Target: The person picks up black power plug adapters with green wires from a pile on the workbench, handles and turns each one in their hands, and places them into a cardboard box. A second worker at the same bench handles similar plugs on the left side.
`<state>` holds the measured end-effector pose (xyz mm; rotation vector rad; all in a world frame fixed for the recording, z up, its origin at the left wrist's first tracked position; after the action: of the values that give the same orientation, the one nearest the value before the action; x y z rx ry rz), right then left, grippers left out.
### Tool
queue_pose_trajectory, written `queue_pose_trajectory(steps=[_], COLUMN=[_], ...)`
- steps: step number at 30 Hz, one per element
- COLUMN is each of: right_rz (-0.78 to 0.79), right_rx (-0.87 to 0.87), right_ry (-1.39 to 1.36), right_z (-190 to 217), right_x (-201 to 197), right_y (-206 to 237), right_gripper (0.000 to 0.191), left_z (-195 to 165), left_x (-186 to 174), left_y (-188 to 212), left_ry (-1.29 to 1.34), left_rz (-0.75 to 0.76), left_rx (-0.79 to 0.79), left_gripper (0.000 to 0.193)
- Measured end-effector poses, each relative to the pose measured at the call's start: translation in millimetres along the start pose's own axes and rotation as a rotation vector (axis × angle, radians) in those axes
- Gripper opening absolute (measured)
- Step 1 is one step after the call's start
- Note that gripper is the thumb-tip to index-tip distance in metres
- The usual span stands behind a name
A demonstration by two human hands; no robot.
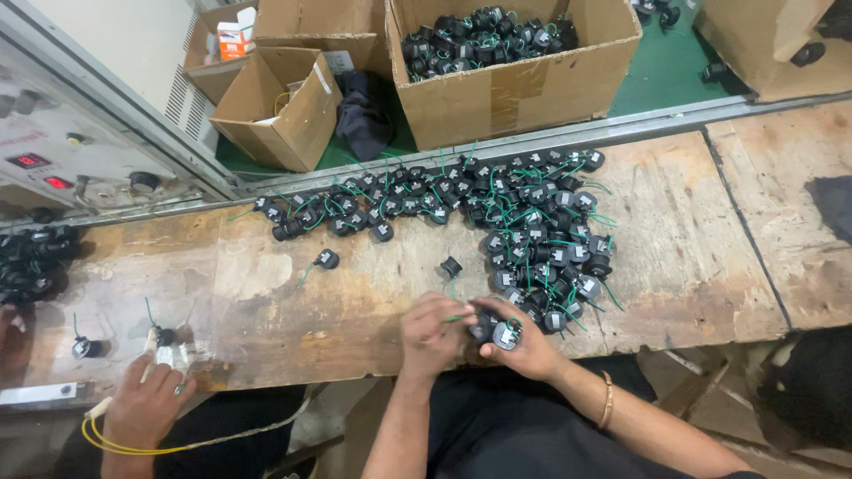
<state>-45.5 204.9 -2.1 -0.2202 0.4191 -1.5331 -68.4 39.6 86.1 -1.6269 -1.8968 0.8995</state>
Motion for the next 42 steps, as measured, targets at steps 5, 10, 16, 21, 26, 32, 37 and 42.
queue_pose_trajectory(steps=[5,10,16,21,26,32,37,42], right_rz=[0.014,-0.026,0.081,0.128,0.051,0.152,0.177,0.093], right_rx=[0.041,0.072,-0.009,-0.021,0.521,0.733,0.738,0.739], right_ry=[-0.013,-0.036,0.034,0.052,-0.729,-1.141,-1.08,-1.197], right_z=[-25.7,-26.2,11.3,16.5,-24.6,-29.1,-27.5,-30.9], right_x=[0.4,-2.4,5.7,8.7,14.3,32.4,31.5,25.9], right_y=[7.5,8.7,0.3,2.6,7.0,12.5,20.7,17.1], right_gripper=[0.049,0.052,0.042,0.048,0.049,0.05,0.052,0.051], left_z=[-15.2,-4.6,53.6,58.8,46.0,47.4,66.7,63.5], left_x=[23.7,19.4,17.8,9.0,-19.4,32.7,6.0,8.8], left_y=[2.2,12.3,56.8,65.9,7.3,-10.1,-8.4,-4.8], left_ry=[0.033,0.177,0.388,0.361,-0.214,-0.534,-0.47,-0.405], left_rz=[0.028,0.187,0.068,-0.03,-0.179,0.348,0.12,0.156], left_rx=[0.004,-0.045,-0.563,-0.558,-0.152,0.128,-0.254,-0.211], left_gripper=[0.025,0.025,0.027,0.022,0.015,0.049,0.024,0.032])
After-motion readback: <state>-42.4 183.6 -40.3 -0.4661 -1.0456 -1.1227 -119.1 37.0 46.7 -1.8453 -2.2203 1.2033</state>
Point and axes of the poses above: each hand's wrist, its own y-axis away from the middle knuckle, its own x-axis out of the palm, z = x × y, the point moved 8 cm from there along -y, towards the middle knuckle, and after that the axes turned 14 degrees about -z, right-handed, at the moved point
